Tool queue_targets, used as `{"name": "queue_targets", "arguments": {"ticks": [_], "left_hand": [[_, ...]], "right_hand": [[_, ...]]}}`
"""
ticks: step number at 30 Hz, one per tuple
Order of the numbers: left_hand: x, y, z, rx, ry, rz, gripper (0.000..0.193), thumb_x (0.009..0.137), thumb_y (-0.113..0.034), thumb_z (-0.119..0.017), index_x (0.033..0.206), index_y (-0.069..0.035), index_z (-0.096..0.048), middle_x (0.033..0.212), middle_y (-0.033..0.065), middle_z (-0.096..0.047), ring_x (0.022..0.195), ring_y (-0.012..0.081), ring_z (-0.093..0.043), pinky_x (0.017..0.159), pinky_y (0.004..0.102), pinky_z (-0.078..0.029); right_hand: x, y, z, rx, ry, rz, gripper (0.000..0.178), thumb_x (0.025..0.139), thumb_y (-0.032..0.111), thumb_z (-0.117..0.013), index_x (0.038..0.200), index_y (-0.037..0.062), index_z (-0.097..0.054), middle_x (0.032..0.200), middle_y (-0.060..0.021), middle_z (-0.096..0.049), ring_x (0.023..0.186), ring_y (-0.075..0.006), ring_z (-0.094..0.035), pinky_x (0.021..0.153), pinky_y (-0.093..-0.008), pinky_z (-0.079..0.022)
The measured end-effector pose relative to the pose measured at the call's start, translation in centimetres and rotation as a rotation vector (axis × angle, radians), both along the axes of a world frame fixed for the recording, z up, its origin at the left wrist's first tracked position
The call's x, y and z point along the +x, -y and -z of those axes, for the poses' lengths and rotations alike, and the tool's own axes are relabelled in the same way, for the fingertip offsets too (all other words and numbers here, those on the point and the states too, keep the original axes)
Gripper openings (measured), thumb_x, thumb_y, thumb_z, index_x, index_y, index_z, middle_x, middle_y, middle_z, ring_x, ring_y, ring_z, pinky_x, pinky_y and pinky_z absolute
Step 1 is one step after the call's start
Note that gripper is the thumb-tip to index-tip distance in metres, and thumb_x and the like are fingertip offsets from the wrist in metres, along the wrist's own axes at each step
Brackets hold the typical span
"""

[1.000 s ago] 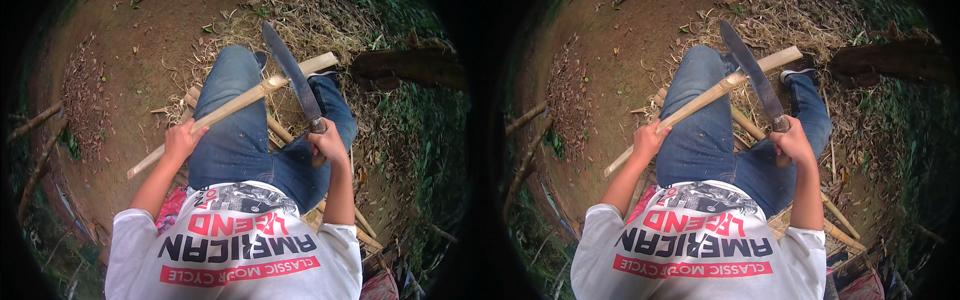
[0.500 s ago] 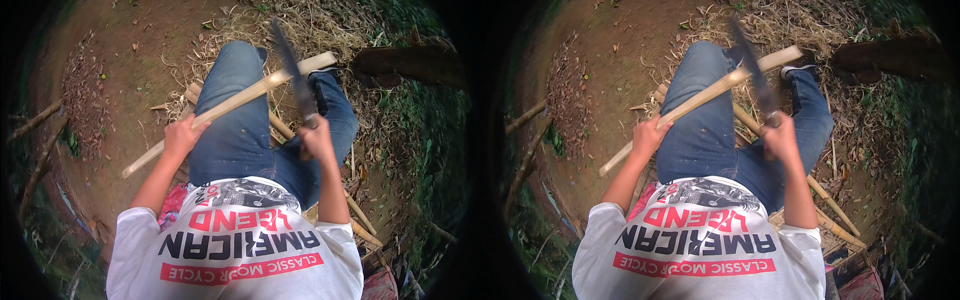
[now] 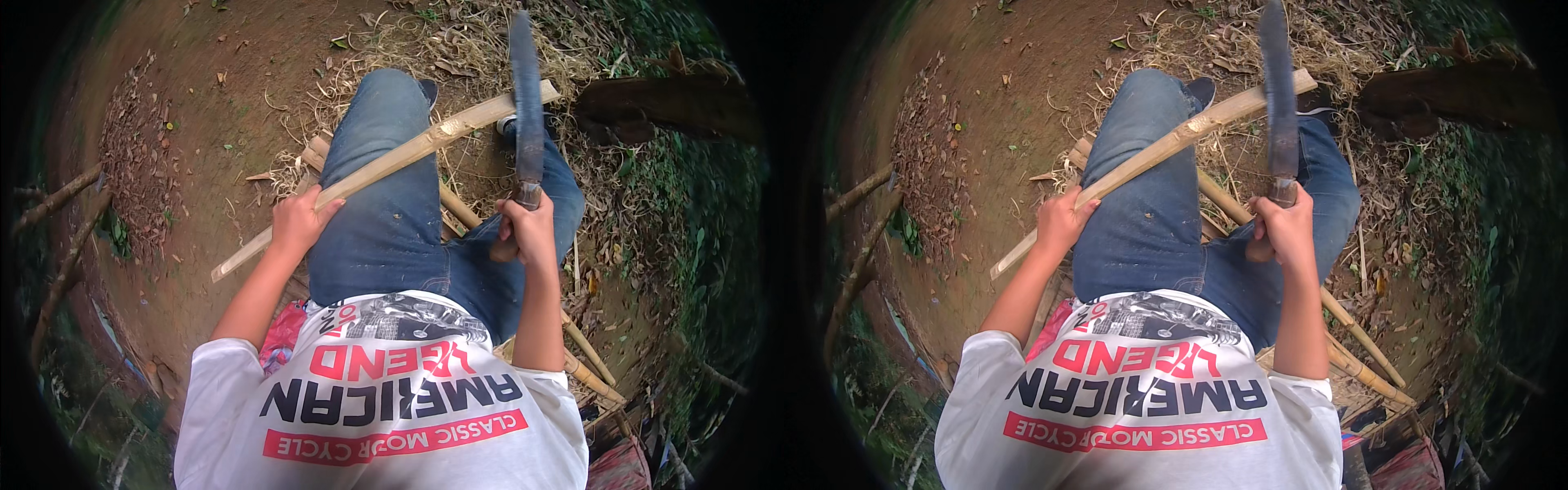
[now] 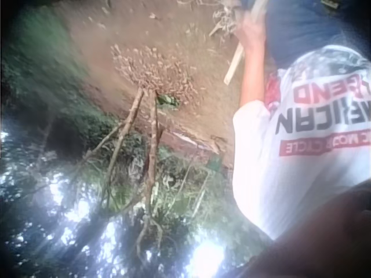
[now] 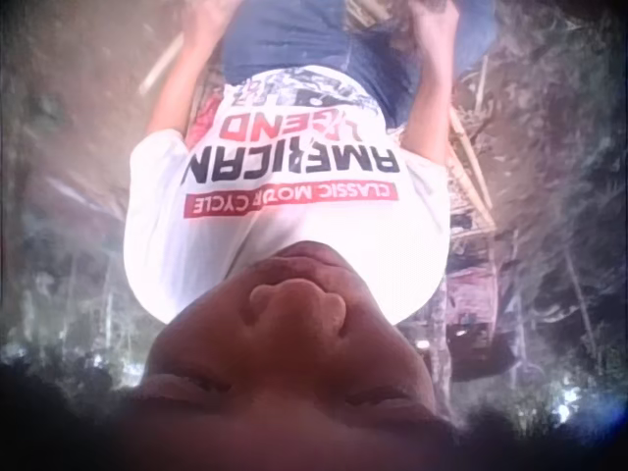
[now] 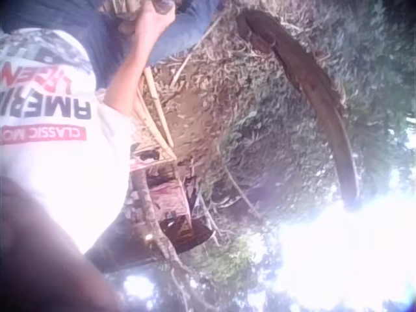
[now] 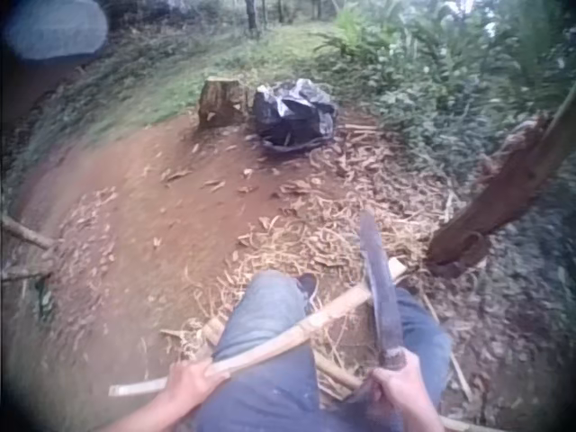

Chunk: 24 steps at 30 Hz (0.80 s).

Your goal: The person uses a machete to shave and refine the edges of bamboo strips while seated.

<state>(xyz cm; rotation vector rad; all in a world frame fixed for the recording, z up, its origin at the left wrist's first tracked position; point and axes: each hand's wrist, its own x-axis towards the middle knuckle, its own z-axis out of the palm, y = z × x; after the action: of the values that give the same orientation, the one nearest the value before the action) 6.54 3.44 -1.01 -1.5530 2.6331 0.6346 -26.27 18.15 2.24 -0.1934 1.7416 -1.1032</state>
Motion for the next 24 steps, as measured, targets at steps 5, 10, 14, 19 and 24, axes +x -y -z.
{"name": "queue_targets", "arguments": {"ticks": [5,10,14,19,24], "left_hand": [[0.5,0.6,-0.3,0.017,0.064,0.016,0.065,0.084,-0.063,-0.057,0.102,-0.002,-0.069,0.069,0.0227,-0.064,0.069,0.0393,-0.066,0.064,0.0471,-0.052],[0.2,0.3,-0.1,0.048,0.027,0.0,0.07,0.085,-0.065,-0.053,0.105,0.001,-0.067,0.07,0.0245,-0.064,0.072,0.0417,-0.065,0.065,0.0485,-0.051],[0.2,0.0,0.0,0.035,0.052,-0.012,0.072,0.086,-0.066,-0.051,0.105,0.002,-0.066,0.071,0.025,-0.064,0.072,0.0431,-0.065,0.066,0.0487,-0.051],[-0.4,0.1,-0.6,0.031,0.084,-0.019,0.067,0.084,-0.064,-0.056,0.101,-0.001,-0.069,0.071,0.0236,-0.065,0.071,0.0412,-0.066,0.064,0.0481,-0.052],[0.3,0.7,-0.3,0.02,0.071,0.014,0.065,0.083,-0.063,-0.058,0.098,-0.001,-0.069,0.07,0.0226,-0.065,0.07,0.0402,-0.066,0.063,0.0477,-0.052]], "right_hand": [[1.7,-0.3,-0.3,0.096,0.029,-0.245,0.017,0.075,-0.005,-0.064,0.084,0.0005,-0.051,0.057,-0.0033,-0.052,0.041,-0.0123,-0.049,0.039,-0.0287,-0.039],[-0.6,-0.9,-0.2,0.066,0.464,-0.288,0.021,0.072,-0.008,-0.064,0.081,0.0032,-0.048,0.057,-0.004,-0.052,0.04,-0.0122,-0.048,0.038,-0.0283,-0.038],[-0.2,-0.1,-1.9,0.023,0.351,-0.123,0.019,0.073,-0.007,-0.063,0.083,0.0025,-0.049,0.057,-0.0051,-0.053,0.039,-0.0129,-0.047,0.037,-0.0286,-0.038],[0.7,0.5,0.4,0.051,-0.073,-0.073,0.017,0.075,-0.004,-0.061,0.09,-0.0022,-0.053,0.058,-0.0043,-0.053,0.041,-0.013,-0.05,0.038,-0.0291,-0.039],[1.0,-0.1,-0.4,0.092,0.281,-0.259,0.021,0.073,-0.007,-0.064,0.084,0.0025,-0.049,0.057,-0.0032,-0.05,0.039,-0.0117,-0.047,0.037,-0.0277,-0.037]]}}
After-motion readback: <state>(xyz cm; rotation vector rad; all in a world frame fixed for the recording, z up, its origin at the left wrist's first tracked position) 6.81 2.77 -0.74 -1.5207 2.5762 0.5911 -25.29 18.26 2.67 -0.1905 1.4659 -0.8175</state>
